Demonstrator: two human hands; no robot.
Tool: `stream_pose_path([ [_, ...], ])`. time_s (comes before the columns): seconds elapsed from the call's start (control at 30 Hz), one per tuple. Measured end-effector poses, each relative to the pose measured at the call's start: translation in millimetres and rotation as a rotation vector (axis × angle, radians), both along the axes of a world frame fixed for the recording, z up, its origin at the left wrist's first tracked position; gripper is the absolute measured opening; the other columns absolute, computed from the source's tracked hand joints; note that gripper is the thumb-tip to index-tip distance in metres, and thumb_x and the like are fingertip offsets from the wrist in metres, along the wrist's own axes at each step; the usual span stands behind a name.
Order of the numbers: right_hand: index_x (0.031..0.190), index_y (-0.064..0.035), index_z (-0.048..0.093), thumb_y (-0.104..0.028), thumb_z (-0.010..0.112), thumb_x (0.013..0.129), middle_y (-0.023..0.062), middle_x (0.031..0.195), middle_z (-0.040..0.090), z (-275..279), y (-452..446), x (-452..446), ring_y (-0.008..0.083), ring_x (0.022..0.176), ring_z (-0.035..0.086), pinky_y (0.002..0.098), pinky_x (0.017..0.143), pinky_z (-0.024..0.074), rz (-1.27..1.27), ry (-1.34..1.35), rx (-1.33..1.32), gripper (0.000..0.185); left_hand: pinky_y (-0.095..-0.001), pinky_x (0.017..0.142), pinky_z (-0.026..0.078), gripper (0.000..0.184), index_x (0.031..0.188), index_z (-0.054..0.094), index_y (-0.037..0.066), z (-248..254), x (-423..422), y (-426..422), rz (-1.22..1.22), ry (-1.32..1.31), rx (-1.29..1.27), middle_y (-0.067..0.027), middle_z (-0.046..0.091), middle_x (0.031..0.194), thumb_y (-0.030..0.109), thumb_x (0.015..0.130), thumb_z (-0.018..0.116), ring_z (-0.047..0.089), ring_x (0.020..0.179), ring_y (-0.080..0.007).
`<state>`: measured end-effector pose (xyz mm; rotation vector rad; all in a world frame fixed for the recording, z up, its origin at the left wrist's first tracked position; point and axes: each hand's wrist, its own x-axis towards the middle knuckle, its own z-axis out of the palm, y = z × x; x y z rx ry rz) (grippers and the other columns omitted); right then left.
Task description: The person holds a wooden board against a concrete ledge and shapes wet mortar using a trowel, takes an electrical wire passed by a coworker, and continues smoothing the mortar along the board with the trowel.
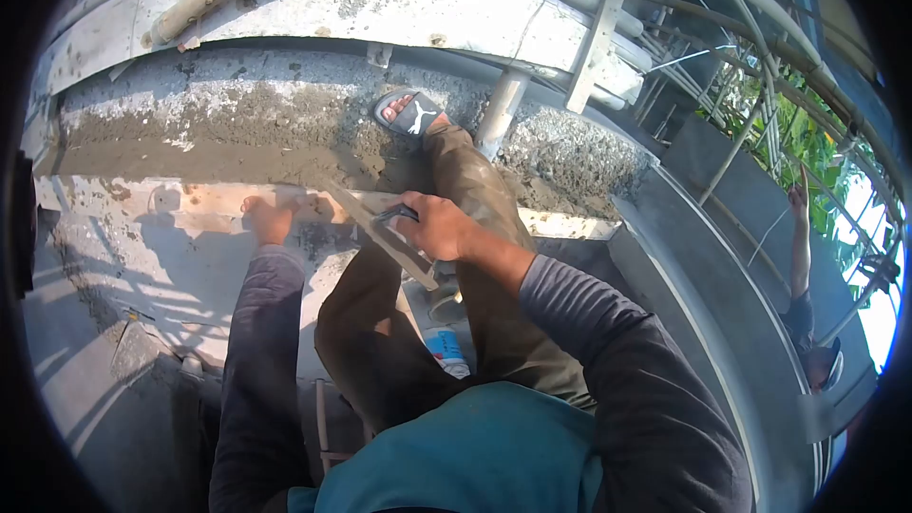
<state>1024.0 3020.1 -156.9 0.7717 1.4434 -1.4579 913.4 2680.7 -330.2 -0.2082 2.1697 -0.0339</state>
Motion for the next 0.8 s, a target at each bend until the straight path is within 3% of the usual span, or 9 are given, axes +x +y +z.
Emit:
stream_pose_path([
  [0.1,0.121,-0.0020,0.053,-0.027,0.059,0.090,0.0144,0.088,0.066,44,-1,8,0.0218,0.076,0.066,0.0345,0.066,0.0532,-0.117,0.058,-0.016,0.040,-0.0372,0.115,0.021,0.118,0.142,0.013,-0.014,18,-36,-9,-0.086,-0.241,0.014,-0.0300,0.020,0.149,0.052,0.068,0.078,0.016,0.142,-0.0374],
  [0.17,0.128,-0.0028,0.048,-0.023,0.061,0.090,0.0103,0.093,0.065,74,-2,16,0.0179,0.078,0.064,0.0320,0.064,0.0542,-0.188,-0.033,-0.001,0.045,-0.0384,0.115,0.021,0.109,0.142,0.020,-0.011,28,-44,-16,-0.169,-0.189,0.172,-0.0281,0.023,0.149,0.049,0.071,0.077,0.019,0.141,-0.0360],
  [0.3,0.125,-0.0006,0.049,-0.023,0.063,0.089,0.0083,0.094,0.064,131,-12,41,0.0149,0.080,0.062,0.0299,0.069,0.0528,-0.206,-0.064,0.056,0.045,-0.0384,0.115,0.022,0.102,0.145,0.023,-0.005,87,-21,6,-0.079,0.028,0.229,-0.0264,0.022,0.150,0.047,0.074,0.075,0.020,0.142,-0.0342],
  [0.43,0.120,-0.0002,0.052,-0.018,0.065,0.088,0.0063,0.094,0.062,191,-42,94,0.0101,0.084,0.057,0.0262,0.077,0.0475,-0.353,0.188,0.265,0.039,-0.0363,0.114,0.024,0.095,0.146,0.027,0.002,155,7,-5,-0.114,0.057,0.304,-0.0242,0.022,0.151,0.047,0.077,0.073,0.021,0.142,-0.0334],
  [0.5,0.119,-0.0043,0.051,-0.020,0.062,0.089,0.0028,0.087,0.060,223,-53,123,0.0097,0.063,0.054,0.0261,0.052,0.0472,-0.438,0.283,0.360,0.035,-0.0364,0.113,0.026,0.091,0.144,0.031,0.000,173,17,-39,-0.039,0.091,0.363,-0.0242,0.026,0.150,0.047,0.077,0.072,0.025,0.140,-0.0321],
  [0.53,0.119,-0.0043,0.051,-0.020,0.062,0.089,0.0028,0.087,0.060,248,-58,127,0.0097,0.063,0.054,0.0261,0.052,0.0472,-0.441,0.309,0.372,0.035,-0.0366,0.112,0.027,0.088,0.143,0.033,0.000,173,18,-65,0.015,0.124,0.397,-0.0248,0.030,0.148,0.046,0.078,0.072,0.028,0.139,-0.0321],
  [0.6,0.118,0.0005,0.052,-0.020,0.065,0.087,0.0029,0.090,0.060,306,-64,131,0.0093,0.080,0.056,0.0277,0.074,0.0474,-0.637,0.296,0.305,0.040,-0.0365,0.110,0.029,0.083,0.141,0.036,-0.002,192,10,-108,0.184,0.087,0.412,-0.0258,0.037,0.143,0.044,0.080,0.071,0.034,0.136,-0.0331],
  [0.73,0.113,-0.0003,0.055,-0.020,0.064,0.088,0.0032,0.089,0.061,341,-72,147,0.0096,0.078,0.054,0.0282,0.072,0.0461,-0.525,0.564,0.387,0.033,-0.0360,0.107,0.032,0.077,0.136,0.037,-0.011,203,7,-202,0.370,0.196,0.358,-0.0279,0.042,0.139,0.039,0.085,0.068,0.038,0.134,-0.0330],
  [0.8,0.110,-0.0006,0.056,-0.023,0.066,0.087,0.0054,0.088,0.060,353,-86,140,0.0115,0.081,0.055,0.0288,0.073,0.0454,-0.537,0.664,0.384,0.034,-0.0345,0.098,0.041,0.078,0.136,0.037,-0.011,202,21,-244,0.502,0.271,0.428,-0.0263,0.047,0.136,0.043,0.087,0.065,0.048,0.124,-0.0312],
])
